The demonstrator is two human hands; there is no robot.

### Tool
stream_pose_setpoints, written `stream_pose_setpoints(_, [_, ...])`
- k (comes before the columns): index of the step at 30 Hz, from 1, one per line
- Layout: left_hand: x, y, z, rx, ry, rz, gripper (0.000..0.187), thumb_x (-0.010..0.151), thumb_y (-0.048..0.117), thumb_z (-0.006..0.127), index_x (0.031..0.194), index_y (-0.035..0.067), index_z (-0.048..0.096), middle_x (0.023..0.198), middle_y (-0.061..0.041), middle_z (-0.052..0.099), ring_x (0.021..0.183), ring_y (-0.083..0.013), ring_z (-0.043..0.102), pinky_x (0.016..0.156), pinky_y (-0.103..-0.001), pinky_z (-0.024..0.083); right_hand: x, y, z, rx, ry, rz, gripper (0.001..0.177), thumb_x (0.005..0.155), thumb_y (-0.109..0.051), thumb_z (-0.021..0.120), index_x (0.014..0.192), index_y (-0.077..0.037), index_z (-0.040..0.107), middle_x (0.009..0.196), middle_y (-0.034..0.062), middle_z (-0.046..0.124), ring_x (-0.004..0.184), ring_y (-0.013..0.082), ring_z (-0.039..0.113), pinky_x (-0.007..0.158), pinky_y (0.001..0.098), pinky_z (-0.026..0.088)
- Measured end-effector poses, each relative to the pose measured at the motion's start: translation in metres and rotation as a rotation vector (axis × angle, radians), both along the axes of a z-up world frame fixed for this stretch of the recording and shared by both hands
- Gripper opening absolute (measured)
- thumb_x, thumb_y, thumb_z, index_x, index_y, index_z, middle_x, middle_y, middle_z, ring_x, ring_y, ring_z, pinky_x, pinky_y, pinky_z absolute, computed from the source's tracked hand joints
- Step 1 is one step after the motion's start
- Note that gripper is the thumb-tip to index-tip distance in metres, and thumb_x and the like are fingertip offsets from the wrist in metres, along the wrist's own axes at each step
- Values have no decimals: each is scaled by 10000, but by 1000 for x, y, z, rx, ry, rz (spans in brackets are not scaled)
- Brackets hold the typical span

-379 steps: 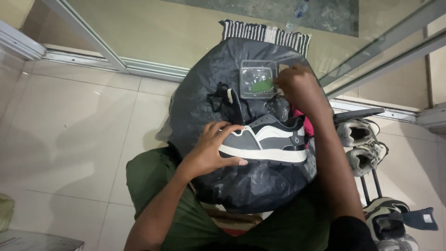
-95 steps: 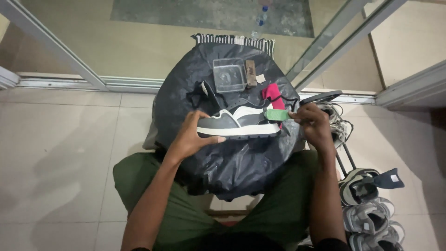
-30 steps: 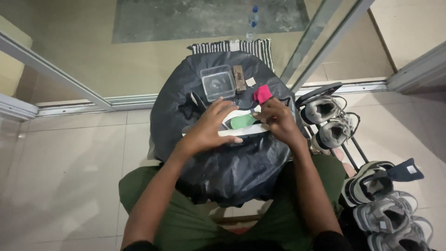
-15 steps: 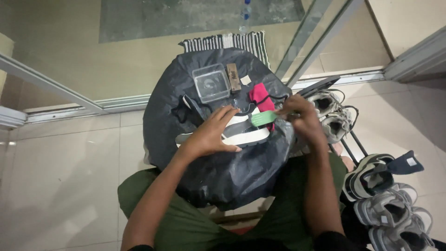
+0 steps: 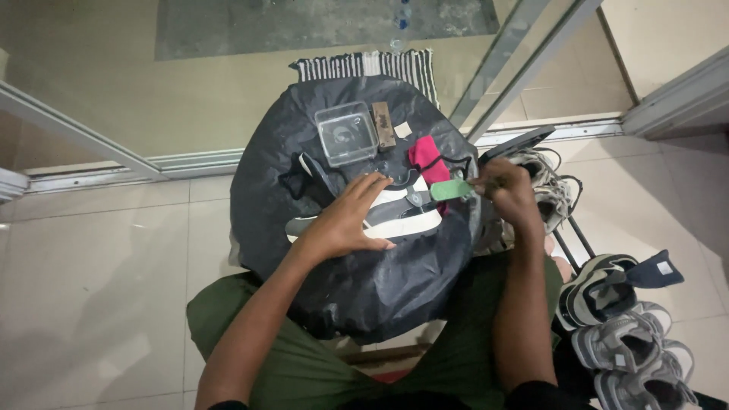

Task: Cleaning or polishing a sneaker by rubbing it with a small sponge and a brush at a very slow pace.

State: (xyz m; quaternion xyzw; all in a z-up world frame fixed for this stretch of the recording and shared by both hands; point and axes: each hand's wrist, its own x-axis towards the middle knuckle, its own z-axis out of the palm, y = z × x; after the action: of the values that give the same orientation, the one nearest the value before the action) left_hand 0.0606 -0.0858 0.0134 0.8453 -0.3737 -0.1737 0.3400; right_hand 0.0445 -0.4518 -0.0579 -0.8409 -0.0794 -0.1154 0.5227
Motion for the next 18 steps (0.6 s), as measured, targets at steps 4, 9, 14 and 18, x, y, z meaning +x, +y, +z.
stream_pose_setpoints(4, [1, -3, 1, -21, -41, -31, 1128, 681, 424, 907, 1568, 39, 325, 1549, -260, 378, 1486, -475, 304, 1226, -557, 274, -6, 32, 29, -285, 79, 0, 87, 756, 49, 794, 774, -35, 778, 771, 193, 697, 824, 465, 641, 948, 514, 451])
stream_pose_setpoints(9, [-5, -3, 3, -27, -65, -25, 1142, 683, 424, 905, 1574, 37, 305, 1541, -261, 385, 1476, -479, 318, 1231, -550, 277, -18, 18, 40, -409, 107, -138, 130, 849, 29, 717, 970, 13, 761, 891, 260, 691, 914, 505, 611, 909, 534, 450])
stream_pose_setpoints(14, [-8, -2, 9, -8, -45, -15, 1124, 698, 408, 897, 1580, 52, 300, 1553, -249, 372, 1486, -471, 303, 1229, -564, 271, -26, 28, 59, -78, 163, -164, 100, 917, -81, 750, 1008, -38, 760, 909, 188, 662, 869, 321, 612, 869, 430, 452])
stream_pose_setpoints(18, [-5, -4, 4, 9, -26, -14, 1143, 687, 437, 898, 1583, 62, 295, 1562, -241, 362, 1494, -467, 290, 1239, -561, 265, -24, 72, 69, 64, 245, 51, 213, 804, 11, 777, 1012, 31, 738, 883, 252, 690, 868, 385, 661, 889, 498, 492])
